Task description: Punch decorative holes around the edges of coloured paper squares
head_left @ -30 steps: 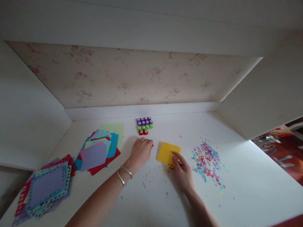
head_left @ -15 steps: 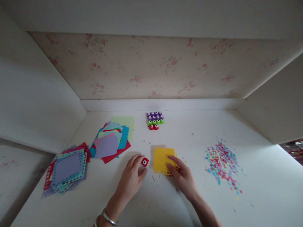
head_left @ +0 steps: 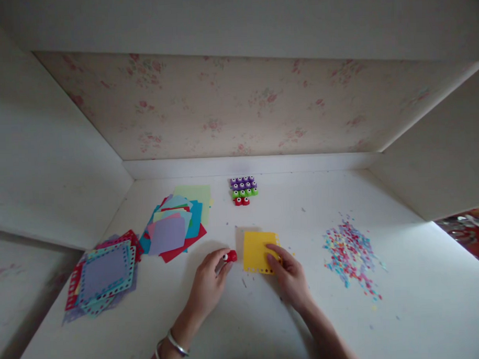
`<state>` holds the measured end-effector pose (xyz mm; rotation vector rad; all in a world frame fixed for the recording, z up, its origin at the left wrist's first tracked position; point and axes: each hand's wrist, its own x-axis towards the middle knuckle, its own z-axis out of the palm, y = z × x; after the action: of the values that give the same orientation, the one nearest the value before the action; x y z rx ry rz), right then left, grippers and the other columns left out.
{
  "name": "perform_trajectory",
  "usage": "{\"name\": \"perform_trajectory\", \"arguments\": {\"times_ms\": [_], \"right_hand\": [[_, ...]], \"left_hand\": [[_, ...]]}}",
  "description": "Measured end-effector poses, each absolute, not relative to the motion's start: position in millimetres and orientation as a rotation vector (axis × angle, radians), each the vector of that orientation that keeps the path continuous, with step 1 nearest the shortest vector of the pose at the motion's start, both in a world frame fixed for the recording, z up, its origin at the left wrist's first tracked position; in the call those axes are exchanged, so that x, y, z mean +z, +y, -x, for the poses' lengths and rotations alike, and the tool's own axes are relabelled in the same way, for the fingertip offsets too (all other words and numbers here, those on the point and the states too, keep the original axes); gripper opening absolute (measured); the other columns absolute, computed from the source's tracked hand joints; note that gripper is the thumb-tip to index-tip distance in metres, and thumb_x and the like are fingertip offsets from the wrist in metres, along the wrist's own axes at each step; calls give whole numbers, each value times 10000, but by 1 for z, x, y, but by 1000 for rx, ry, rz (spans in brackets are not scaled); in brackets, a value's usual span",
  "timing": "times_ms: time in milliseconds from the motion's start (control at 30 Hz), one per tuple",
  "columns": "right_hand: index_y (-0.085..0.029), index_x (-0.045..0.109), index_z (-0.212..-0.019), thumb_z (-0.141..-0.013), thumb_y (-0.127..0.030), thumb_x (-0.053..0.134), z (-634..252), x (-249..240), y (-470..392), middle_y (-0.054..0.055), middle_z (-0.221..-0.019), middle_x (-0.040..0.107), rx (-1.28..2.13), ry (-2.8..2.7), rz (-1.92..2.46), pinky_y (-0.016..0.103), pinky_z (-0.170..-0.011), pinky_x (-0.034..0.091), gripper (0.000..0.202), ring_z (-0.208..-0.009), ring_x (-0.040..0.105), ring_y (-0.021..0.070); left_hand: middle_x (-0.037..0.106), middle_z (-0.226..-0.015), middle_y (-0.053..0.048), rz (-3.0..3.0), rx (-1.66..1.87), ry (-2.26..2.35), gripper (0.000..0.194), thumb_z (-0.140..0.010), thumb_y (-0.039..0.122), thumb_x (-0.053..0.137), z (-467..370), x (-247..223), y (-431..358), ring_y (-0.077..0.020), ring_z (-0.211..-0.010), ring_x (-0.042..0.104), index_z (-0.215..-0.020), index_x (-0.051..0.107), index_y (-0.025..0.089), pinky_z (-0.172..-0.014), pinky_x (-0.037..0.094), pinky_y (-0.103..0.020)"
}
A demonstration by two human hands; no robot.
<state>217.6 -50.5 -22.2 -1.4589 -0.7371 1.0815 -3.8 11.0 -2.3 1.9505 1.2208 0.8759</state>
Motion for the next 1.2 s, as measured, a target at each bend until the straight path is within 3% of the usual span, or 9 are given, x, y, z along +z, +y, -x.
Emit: {"name": "perform_trajectory", "arguments": {"times_ms": [300, 567, 700, 800, 867, 1000, 1200], "right_hand": [[-246, 747, -1015, -706, -501, 799, -217, -13, -49, 78, -1057, 754, 1131, -591, 1355, 342, -740, 577, 404, -878, 712, 244], [-239, 752, -1017, -729, -511, 775, -217, -15, -49, 84, -1086, 746, 1089, -628, 1383, 363, -780, 580, 397, -926, 699, 256], [-231, 749, -1023, -741, -515, 765, -218, -18, -49, 84, -1089, 743, 1076, -653, 1395, 360, -790, 576, 401, -933, 695, 253], [-232, 742, -1043, -750, -516, 760, -218, -19, -50, 84, -1088, 744, 1098, -656, 1387, 350, -776, 577, 408, -923, 698, 251], [-233, 743, -1037, -746, -519, 762, -219, -19, -49, 83, -1084, 745, 1104, -660, 1388, 345, -767, 577, 409, -913, 700, 249], [-231, 749, -1028, -745, -524, 761, -219, -19, -49, 87, -1066, 749, 1104, -675, 1400, 343, -755, 575, 408, -897, 699, 248], [-231, 744, -1066, -774, -525, 736, -219, -25, -51, 99, -1087, 747, 1082, -718, 1410, 360, -745, 576, 414, -888, 702, 259]], "left_hand": [[725, -1088, -63, -1934, 804, 1198, 256, -944, 350, 594, 3, -2, 8, -200, -970, 696, -1169, 629, 234, -865, 577, -339], [709, -917, -65, -2452, 622, 1283, 198, -928, 370, 615, -9, 0, 0, -263, -862, 663, -1060, 677, 236, -832, 540, -457], [675, -1071, -103, -2440, 632, 1274, 456, -855, 406, 702, -3, 1, -2, -287, -978, 649, -1266, 601, 236, -880, 551, -457], [546, -1360, -120, -2469, 632, 1145, 555, -846, 198, 649, 6, 6, 1, -313, -1250, 525, -1380, 528, 283, -1035, 476, -498], [472, -1471, -77, -2491, 602, 1030, 585, -833, 58, 548, 11, 8, 4, -292, -1345, 447, -1361, 549, 312, -1085, 439, -493], [627, -1327, -39, -2480, 580, 943, 556, -878, 8, 461, 12, 4, 9, -230, -1248, 551, -1339, 563, 303, -1053, 478, -453], [688, -1168, -59, -2428, 636, 1031, 306, -933, 198, 572, 11, 3, 11, -246, -1086, 645, -1211, 642, 302, -960, 541, -439]]}}
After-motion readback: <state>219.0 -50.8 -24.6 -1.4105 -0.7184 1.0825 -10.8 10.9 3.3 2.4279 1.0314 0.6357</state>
